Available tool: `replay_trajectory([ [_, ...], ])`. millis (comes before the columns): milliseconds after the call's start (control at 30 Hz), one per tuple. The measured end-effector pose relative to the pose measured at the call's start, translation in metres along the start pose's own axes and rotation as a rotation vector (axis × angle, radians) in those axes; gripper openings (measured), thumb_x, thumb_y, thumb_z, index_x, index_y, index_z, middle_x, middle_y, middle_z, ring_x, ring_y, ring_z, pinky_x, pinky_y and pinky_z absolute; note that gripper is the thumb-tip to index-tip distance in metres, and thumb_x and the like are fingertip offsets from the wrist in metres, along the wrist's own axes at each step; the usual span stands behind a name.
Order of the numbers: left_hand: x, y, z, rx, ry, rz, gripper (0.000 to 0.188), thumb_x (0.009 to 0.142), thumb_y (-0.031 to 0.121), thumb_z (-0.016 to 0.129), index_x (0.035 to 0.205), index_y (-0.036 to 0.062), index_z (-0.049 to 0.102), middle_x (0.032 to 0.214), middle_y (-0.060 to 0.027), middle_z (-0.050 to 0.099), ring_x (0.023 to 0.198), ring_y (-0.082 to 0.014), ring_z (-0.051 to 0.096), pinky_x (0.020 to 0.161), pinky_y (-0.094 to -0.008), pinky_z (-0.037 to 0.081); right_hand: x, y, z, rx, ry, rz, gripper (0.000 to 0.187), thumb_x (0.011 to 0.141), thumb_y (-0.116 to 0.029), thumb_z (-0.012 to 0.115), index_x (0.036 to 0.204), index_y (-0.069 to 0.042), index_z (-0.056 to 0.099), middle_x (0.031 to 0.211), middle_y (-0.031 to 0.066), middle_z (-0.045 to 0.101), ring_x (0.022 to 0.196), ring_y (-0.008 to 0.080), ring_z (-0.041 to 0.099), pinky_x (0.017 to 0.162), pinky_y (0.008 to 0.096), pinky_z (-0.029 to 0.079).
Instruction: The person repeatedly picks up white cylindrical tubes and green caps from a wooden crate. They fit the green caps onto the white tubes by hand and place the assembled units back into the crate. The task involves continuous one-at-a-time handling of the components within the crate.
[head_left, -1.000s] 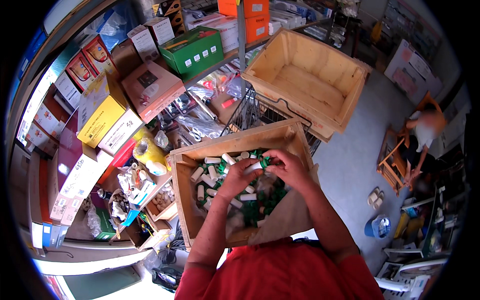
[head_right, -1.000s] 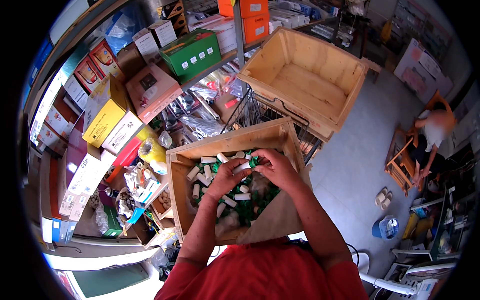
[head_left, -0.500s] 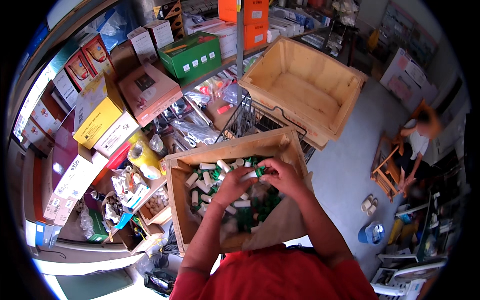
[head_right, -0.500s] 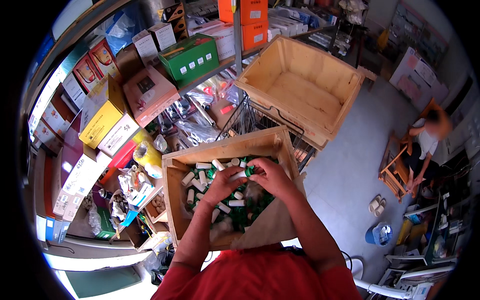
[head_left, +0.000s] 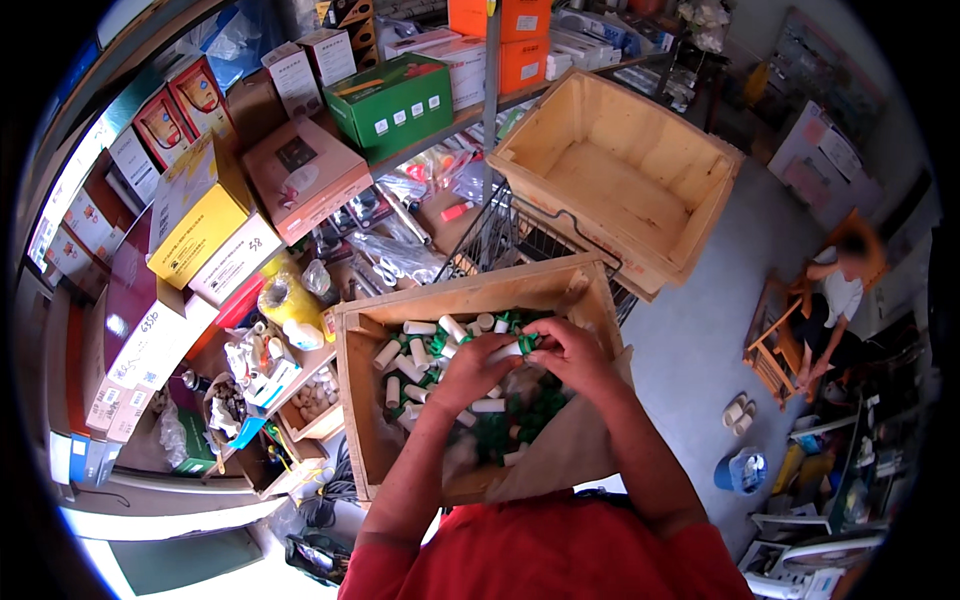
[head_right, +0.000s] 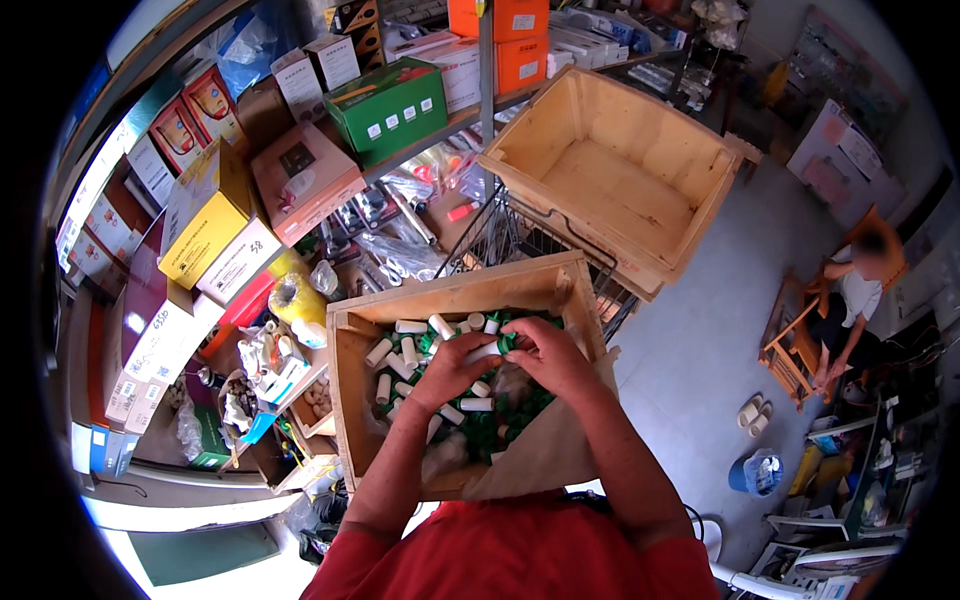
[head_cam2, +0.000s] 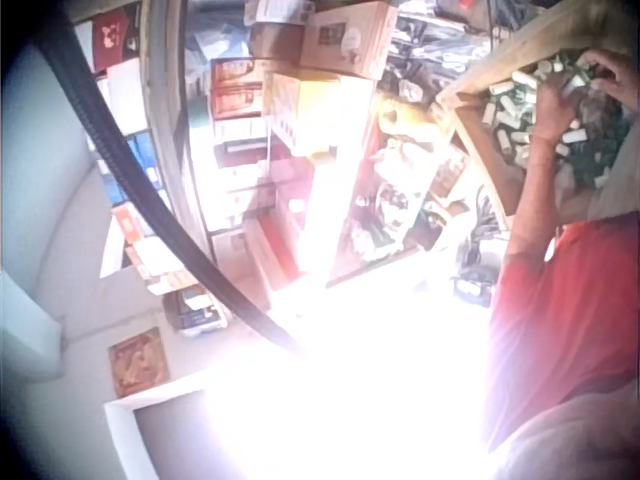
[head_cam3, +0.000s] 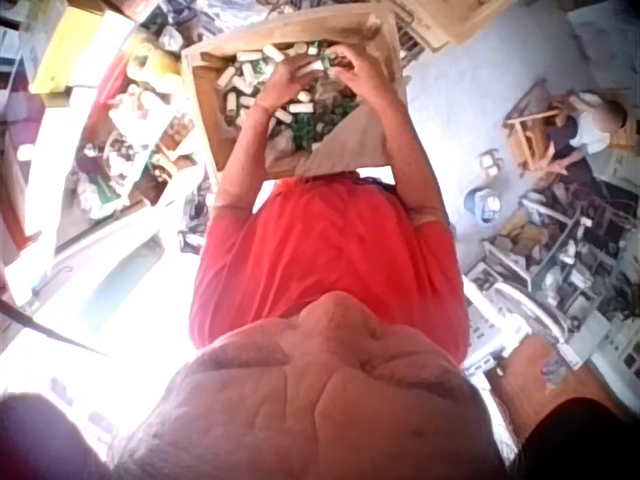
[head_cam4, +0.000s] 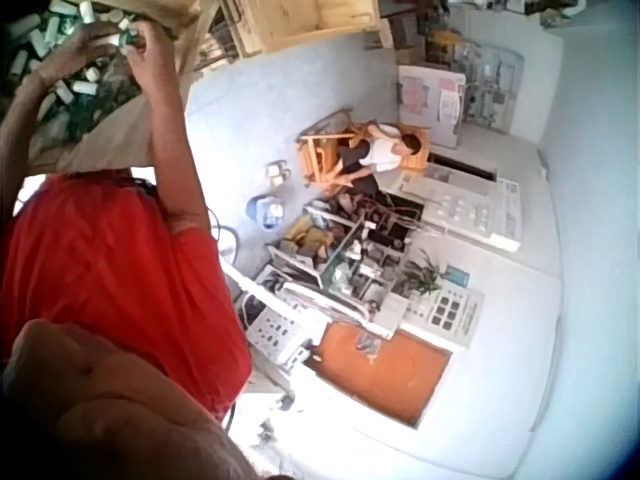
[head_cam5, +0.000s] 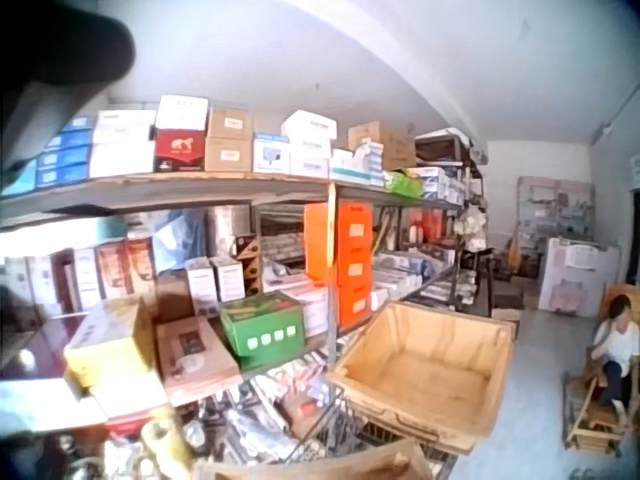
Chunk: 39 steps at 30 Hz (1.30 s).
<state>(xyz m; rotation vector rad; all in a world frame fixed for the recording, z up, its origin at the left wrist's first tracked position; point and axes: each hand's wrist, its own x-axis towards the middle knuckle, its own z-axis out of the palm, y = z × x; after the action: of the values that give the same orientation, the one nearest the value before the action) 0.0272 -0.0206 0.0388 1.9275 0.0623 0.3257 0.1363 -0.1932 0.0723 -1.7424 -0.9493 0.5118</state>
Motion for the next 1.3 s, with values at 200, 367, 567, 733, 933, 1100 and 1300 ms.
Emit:
replay_trajectory([
  [200,-0.001,-0.007,0.000,-0.018,-0.020,-0.016,0.031,0.079,0.011,0.073,0.107,0.0004,0.065,0.094,-0.0158,0.066,0.087,-0.0311,0.064,0.077,-0.0349,0.049,0.001,0.001,0.000,-0.035,-0.037,0.020,0.034,0.081,0.003,0.067,0.113,-0.005,0.058,0.099,0.0080,0.062,0.084,0.0168,0.065,0.074,0.0290,0.053],
  [367,0.000,-0.003,-0.002,-0.115,-0.040,-0.071,0.030,0.083,0.010,0.072,0.110,0.0008,0.064,0.096,-0.0098,0.066,0.089,-0.0193,0.062,0.080,-0.0305,0.047,0.001,-0.003,0.000,0.013,0.006,0.010,0.035,0.081,0.003,0.067,0.114,-0.006,0.058,0.096,0.0064,0.064,0.083,0.0147,0.064,0.074,0.0278,0.052],
  [567,0.000,-0.001,-0.001,-0.198,-0.019,-0.093,0.029,0.085,0.009,0.072,0.112,0.0019,0.064,0.100,-0.0021,0.066,0.091,-0.0088,0.057,0.082,-0.0259,0.047,0.001,-0.009,0.000,0.082,0.051,0.058,0.036,0.081,0.001,0.070,0.114,-0.006,0.058,0.095,0.0052,0.065,0.083,0.0111,0.063,0.072,0.0257,0.052],
  [733,0.000,0.001,-0.001,-0.218,-0.018,-0.095,0.029,0.085,0.009,0.072,0.112,0.0025,0.064,0.099,-0.0010,0.066,0.089,-0.0079,0.057,0.081,-0.0251,0.047,0.001,-0.002,-0.001,0.059,0.047,0.032,0.037,0.080,0.001,0.070,0.114,-0.006,0.058,0.094,0.0055,0.066,0.082,0.0111,0.064,0.072,0.0256,0.052],
  [933,0.000,0.002,-0.003,-0.129,-0.020,-0.050,0.029,0.084,0.008,0.072,0.112,0.0027,0.064,0.098,-0.0008,0.066,0.088,-0.0079,0.056,0.079,-0.0252,0.047,0.001,-0.002,-0.001,0.041,0.048,0.031,0.036,0.080,0.001,0.071,0.113,-0.007,0.060,0.095,0.0057,0.067,0.083,0.0112,0.064,0.074,0.0256,0.052],
  [1100,-0.001,0.008,-0.001,-0.257,-0.009,-0.076,0.027,0.085,0.007,0.072,0.110,0.0032,0.064,0.095,0.0007,0.065,0.087,-0.0072,0.055,0.078,-0.0248,0.047,0.001,-0.004,-0.001,0.068,0.055,0.038,0.036,0.079,0.000,0.071,0.113,-0.007,0.060,0.094,0.0045,0.067,0.083,0.0106,0.064,0.074,0.0257,0.052],
  [1300,-0.001,0.003,-0.001,-0.237,-0.050,-0.089,0.025,0.086,0.011,0.071,0.110,0.0029,0.064,0.094,0.0010,0.064,0.087,-0.0065,0.054,0.079,-0.0235,0.045,0.001,-0.002,-0.002,0.066,0.037,0.040,0.034,0.080,0.000,0.071,0.112,-0.006,0.060,0.093,0.0031,0.066,0.082,0.0090,0.063,0.073,0.0249,0.052],
])
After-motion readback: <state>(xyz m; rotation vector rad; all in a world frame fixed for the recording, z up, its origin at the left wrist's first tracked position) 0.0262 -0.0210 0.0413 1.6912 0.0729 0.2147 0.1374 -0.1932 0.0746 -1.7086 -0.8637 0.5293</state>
